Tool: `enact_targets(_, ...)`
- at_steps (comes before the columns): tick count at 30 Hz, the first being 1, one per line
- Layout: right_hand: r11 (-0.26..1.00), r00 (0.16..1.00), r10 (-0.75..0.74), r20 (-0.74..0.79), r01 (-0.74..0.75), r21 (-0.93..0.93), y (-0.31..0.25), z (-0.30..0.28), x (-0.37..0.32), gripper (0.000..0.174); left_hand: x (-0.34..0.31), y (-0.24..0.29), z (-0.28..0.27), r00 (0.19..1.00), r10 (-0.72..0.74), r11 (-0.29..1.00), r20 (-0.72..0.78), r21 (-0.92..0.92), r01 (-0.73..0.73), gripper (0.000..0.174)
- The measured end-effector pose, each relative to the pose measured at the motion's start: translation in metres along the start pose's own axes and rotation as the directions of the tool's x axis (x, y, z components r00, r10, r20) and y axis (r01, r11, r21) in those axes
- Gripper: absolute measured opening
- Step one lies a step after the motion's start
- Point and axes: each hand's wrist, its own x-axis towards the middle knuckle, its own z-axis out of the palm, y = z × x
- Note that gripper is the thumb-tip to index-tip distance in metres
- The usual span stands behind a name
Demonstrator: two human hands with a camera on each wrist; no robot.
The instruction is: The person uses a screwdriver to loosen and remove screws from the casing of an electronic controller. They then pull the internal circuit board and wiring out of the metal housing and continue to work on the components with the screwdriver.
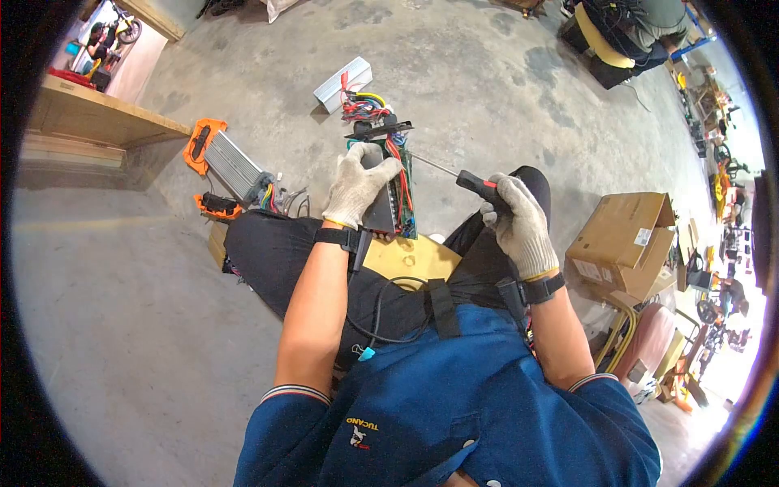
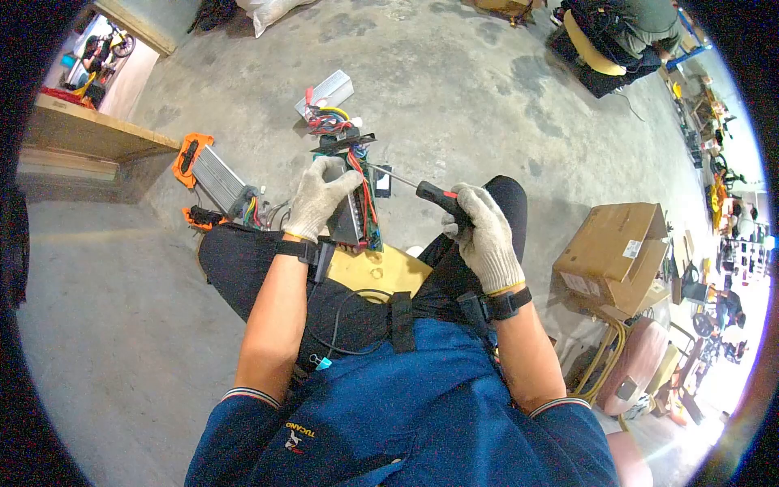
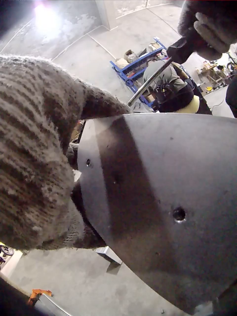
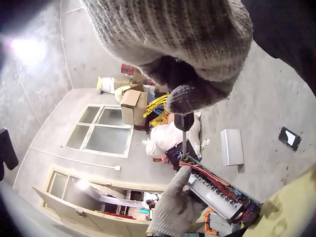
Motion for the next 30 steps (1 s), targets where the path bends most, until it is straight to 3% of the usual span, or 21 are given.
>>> enact_targets(16,0.997,1.000,0.002,-0.025,0.000,0.074,0.000,-0.016,0.012,0.027,0.000,-0.001,0.002,0.999,-0.016,0.999,-0.029,-0.031,0.015,0.064)
enact_targets(22,0.999,0.995,-0.021,-0.099,0.018,-0.036,-0.003,-0.023,0.021,0.026,0.000,-0.003,0.004,1.000,-0.001,0.994,-0.009,-0.110,0.000,0.056)
enact_targets(30,0.989,0.983,-0.071,-0.167,0.048,-0.138,-0.011,-0.030,0.023,0.030,0.000,0.002,0.001,0.999,-0.028,0.997,0.017,-0.077,0.029,0.059)
